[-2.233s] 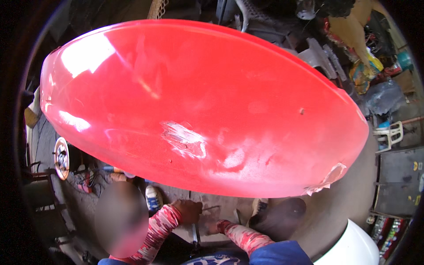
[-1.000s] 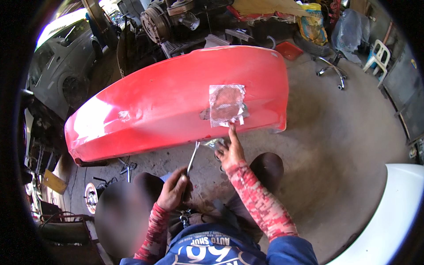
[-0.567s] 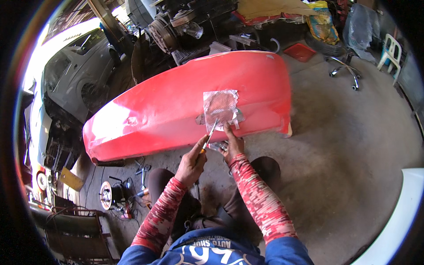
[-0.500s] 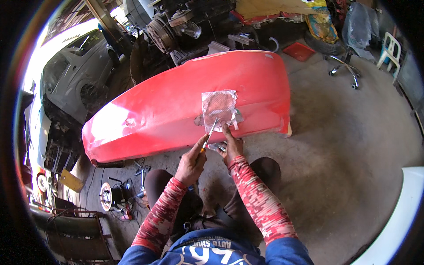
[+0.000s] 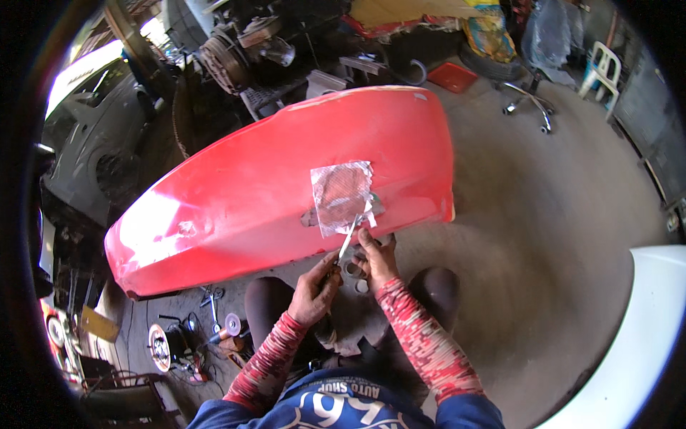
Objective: The person uses a scraper to remove paint and residue from a red car fender. They scrape multiple areas, occasionally wiping the surface with a cloth, and reposition the fender to access different sections.
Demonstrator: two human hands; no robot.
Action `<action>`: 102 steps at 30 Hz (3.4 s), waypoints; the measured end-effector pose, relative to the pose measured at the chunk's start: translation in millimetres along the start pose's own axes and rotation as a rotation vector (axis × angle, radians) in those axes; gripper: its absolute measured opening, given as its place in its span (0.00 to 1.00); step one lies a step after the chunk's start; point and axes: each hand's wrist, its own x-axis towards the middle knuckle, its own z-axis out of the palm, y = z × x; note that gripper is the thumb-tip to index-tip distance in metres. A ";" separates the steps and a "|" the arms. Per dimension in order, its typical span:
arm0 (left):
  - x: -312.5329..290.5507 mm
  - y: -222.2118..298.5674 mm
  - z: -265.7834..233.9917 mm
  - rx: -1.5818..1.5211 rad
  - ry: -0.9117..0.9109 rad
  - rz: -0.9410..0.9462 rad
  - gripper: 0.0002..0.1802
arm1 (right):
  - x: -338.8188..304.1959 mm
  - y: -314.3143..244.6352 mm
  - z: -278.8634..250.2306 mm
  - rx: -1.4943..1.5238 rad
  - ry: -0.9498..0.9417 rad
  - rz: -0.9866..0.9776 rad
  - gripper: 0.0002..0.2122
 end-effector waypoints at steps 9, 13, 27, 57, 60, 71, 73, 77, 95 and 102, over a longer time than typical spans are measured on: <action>6.2 5.2 -9.0 -0.026 0.018 0.092 0.30 | -0.5 -7.2 35.6 0.166 0.134 0.123 0.42; 8.8 1.1 -13.5 0.013 0.033 0.072 0.30 | 3.5 -6.2 44.7 0.089 0.158 0.129 0.48; 8.4 6.1 -23.6 0.130 0.054 0.110 0.30 | 1.4 -7.9 50.8 0.042 0.245 0.126 0.36; -0.6 -47.8 -39.0 -0.097 0.165 0.049 0.07 | 16.0 -65.2 53.1 -1.133 0.241 -0.744 0.19; 0.9 -47.7 -38.6 -0.024 0.123 0.077 0.12 | 14.3 -71.5 57.2 -1.145 0.208 -0.655 0.17; 1.1 -57.5 -31.4 0.043 0.038 0.184 0.16 | 18.2 -74.2 56.9 -1.046 0.205 -0.565 0.21; 1.2 -57.4 -31.1 0.029 0.043 0.190 0.16 | 17.9 -77.0 57.5 -1.056 0.170 -0.570 0.21; 0.3 -58.1 -30.7 0.047 0.046 0.169 0.17 | 17.8 -87.0 66.0 -1.250 0.244 -0.532 0.20; 1.6 -68.1 -24.5 0.056 0.018 0.141 0.17 | 14.3 -63.1 70.9 -1.308 0.188 -1.205 0.31; 1.1 -66.0 -24.0 0.069 0.021 0.140 0.17 | 17.3 -73.0 80.0 -1.372 0.118 -1.208 0.31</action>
